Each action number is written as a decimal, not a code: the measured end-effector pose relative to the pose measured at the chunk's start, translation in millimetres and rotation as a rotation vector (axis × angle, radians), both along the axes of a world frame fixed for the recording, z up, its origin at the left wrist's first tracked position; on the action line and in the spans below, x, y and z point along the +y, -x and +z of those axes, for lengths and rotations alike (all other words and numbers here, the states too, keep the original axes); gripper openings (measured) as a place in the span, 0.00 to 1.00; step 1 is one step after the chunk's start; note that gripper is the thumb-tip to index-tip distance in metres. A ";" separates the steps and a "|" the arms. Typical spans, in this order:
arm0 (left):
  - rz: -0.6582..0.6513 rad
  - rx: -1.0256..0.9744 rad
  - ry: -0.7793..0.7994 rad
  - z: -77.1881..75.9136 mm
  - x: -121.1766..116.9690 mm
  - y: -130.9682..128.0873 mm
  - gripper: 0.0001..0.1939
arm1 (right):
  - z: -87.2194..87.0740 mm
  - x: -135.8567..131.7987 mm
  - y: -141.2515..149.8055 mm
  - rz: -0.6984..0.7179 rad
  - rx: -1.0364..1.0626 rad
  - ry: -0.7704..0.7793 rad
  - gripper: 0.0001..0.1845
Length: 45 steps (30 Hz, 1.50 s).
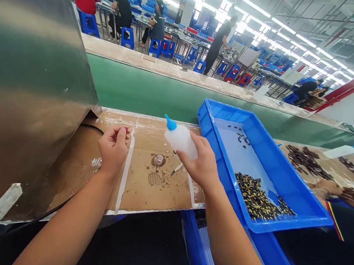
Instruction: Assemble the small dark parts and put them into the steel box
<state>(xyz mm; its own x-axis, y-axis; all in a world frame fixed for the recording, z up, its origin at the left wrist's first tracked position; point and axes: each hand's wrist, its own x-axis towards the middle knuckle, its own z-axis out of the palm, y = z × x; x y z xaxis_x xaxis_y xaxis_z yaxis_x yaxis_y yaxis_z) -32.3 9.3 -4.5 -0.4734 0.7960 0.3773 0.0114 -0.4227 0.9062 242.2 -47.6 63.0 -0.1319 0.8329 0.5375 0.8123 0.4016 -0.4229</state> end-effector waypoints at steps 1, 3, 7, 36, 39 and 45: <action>-0.011 -0.007 0.000 -0.3 -0.5 -1.0 0.13 | -2.1 -21.6 -6.8 -0.019 -0.099 0.037 0.35; -0.032 -0.023 0.006 -2.0 -1.0 -2.7 0.13 | -8.5 -55.2 -15.4 -0.068 -0.257 0.139 0.35; -0.051 -0.023 0.008 -5.4 0.3 -4.2 0.13 | -19.8 -83.1 -19.6 -0.162 -0.518 0.296 0.34; -0.001 0.002 -0.014 -0.4 1.4 -0.9 0.12 | 4.8 -67.0 -7.2 -0.124 -0.795 0.259 0.35; -0.009 -0.009 -0.010 -1.0 1.7 -1.3 0.12 | 7.7 -65.3 -6.7 -0.115 -0.787 0.235 0.34; -0.023 -0.015 -0.009 -4.1 3.0 -1.7 0.12 | 13.6 -62.6 -4.5 -0.106 -0.792 0.217 0.33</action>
